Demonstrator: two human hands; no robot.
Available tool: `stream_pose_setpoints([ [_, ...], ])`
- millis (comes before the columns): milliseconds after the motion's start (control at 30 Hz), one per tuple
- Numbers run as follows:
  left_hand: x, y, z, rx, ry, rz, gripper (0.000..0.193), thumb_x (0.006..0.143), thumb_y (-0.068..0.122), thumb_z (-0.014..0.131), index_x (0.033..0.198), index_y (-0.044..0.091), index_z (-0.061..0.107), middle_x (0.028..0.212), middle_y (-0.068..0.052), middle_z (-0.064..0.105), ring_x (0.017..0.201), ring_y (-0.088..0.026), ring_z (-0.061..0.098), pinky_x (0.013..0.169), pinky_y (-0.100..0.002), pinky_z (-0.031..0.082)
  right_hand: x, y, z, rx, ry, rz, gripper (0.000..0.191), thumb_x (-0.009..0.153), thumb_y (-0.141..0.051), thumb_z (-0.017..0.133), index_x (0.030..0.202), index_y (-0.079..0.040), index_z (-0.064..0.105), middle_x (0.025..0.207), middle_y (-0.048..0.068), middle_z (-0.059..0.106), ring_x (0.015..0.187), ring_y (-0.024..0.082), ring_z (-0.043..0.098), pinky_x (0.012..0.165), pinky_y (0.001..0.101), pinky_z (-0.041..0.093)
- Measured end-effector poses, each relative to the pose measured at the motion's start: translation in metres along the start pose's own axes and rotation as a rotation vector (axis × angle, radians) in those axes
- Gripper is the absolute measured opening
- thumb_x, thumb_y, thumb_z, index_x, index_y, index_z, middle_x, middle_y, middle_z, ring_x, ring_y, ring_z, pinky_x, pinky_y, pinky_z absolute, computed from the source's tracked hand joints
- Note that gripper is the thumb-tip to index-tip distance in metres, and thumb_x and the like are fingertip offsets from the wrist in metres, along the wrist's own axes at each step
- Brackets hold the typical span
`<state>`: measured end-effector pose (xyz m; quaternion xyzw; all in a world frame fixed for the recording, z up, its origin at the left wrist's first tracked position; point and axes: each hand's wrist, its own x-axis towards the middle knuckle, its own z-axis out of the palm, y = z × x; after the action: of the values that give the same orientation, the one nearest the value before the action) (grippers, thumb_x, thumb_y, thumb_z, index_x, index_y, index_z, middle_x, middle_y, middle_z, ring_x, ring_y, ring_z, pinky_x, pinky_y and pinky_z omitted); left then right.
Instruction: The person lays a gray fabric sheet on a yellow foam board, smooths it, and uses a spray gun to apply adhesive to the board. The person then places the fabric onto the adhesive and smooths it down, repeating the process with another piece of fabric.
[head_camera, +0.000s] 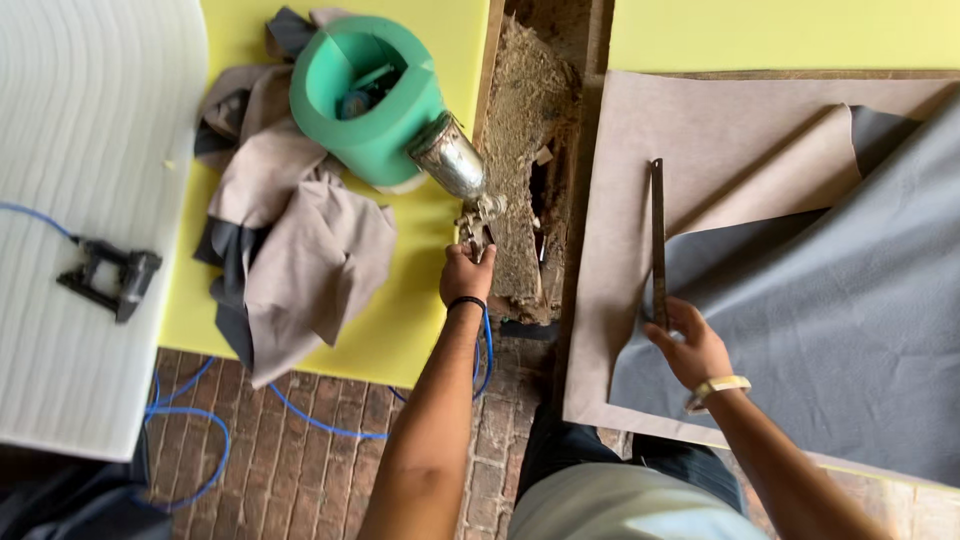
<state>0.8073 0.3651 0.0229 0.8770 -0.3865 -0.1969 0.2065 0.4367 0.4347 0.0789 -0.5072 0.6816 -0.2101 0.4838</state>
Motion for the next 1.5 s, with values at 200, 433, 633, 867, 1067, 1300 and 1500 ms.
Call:
stream_pose_setpoints([
  [200, 0.009, -0.002, 0.022, 0.164, -0.133, 0.210, 0.053, 0.087, 0.052, 0.072, 0.112, 0.005, 0.064, 0.108, -0.023, 0.072, 0.101, -0.044, 0.068, 0.086, -0.055, 0.054, -0.050, -0.010, -0.002, -0.226, 0.122, 0.056, 0.043, 0.087, -0.032, 0.077, 0.127, -0.017, 0.070, 0.133, 0.011, 0.069, 0.117, 0.032, 0.068, 0.096, 0.0412, 0.056],
  [433, -0.100, 0.074, 0.004, 0.057, -0.220, 0.372, 0.039, 0.092, 0.044, 0.067, 0.104, 0.007, 0.066, 0.090, -0.020, 0.074, 0.087, -0.044, 0.070, 0.076, -0.056, 0.055, -0.054, -0.047, 0.006, 0.083, 0.083, -0.069, 0.049, 0.088, -0.030, 0.075, 0.133, -0.016, 0.064, 0.134, 0.008, 0.069, 0.122, 0.025, 0.069, 0.099, 0.0372, 0.058],
  [633, -0.239, 0.177, -0.005, -0.296, -0.409, 0.843, 0.021, 0.088, 0.025, 0.065, 0.103, 0.012, 0.071, 0.078, -0.015, 0.073, 0.072, -0.040, 0.070, 0.058, -0.052, 0.053, -0.052, -0.052, -0.017, 0.543, 0.341, -0.246, 0.087, 0.087, -0.021, 0.080, 0.156, -0.011, 0.028, 0.142, 0.017, 0.056, 0.128, 0.025, 0.055, 0.106, 0.0398, 0.047],
  [867, -0.356, 0.249, 0.019, -0.259, -0.987, 1.227, 0.067, 0.082, 0.020, 0.070, 0.140, 0.001, 0.043, 0.126, -0.021, 0.060, 0.123, -0.038, 0.059, 0.102, -0.045, 0.051, -0.089, 0.011, -0.171, 0.812, 0.784, -0.020, 0.073, 0.088, -0.004, 0.074, 0.152, -0.012, 0.041, 0.115, 0.008, 0.066, 0.090, 0.018, 0.062, 0.081, 0.0355, 0.057],
  [1067, -0.408, 0.288, 0.091, 0.107, -1.361, 1.172, 0.079, 0.093, 0.044, 0.068, 0.157, 0.011, 0.037, 0.166, -0.018, 0.027, 0.154, -0.035, 0.025, 0.120, -0.048, 0.026, -0.094, 0.079, -0.346, 0.807, 0.793, -0.208, 0.059, 0.084, 0.004, 0.066, 0.141, -0.007, 0.055, 0.110, 0.003, 0.073, 0.089, 0.012, 0.070, 0.075, 0.0285, 0.060],
  [1300, -0.418, 0.328, 0.182, 0.304, -0.969, 0.889, 0.082, 0.089, 0.037, 0.070, 0.158, 0.014, 0.033, 0.167, -0.017, 0.022, 0.156, -0.032, 0.020, 0.126, -0.043, 0.024, -0.047, 0.116, -0.468, 0.732, 0.701, -0.103, 0.042, 0.090, -0.005, 0.073, 0.131, -0.003, 0.062, 0.097, 0.008, 0.072, 0.070, 0.015, 0.068, 0.063, 0.0294, 0.060],
  [1500, -0.441, 0.350, 0.196, 0.659, -0.938, 0.696, 0.096, 0.090, 0.037, 0.076, 0.163, 0.020, 0.016, 0.172, -0.013, -0.006, 0.159, -0.033, 0.003, 0.125, -0.052, 0.021, 0.006, 0.109, -0.518, 0.699, 0.602, -0.120, 0.029, 0.090, -0.004, 0.073, 0.118, 0.002, 0.068, 0.088, 0.010, 0.071, 0.064, 0.017, 0.068, 0.057, 0.0303, 0.058],
])
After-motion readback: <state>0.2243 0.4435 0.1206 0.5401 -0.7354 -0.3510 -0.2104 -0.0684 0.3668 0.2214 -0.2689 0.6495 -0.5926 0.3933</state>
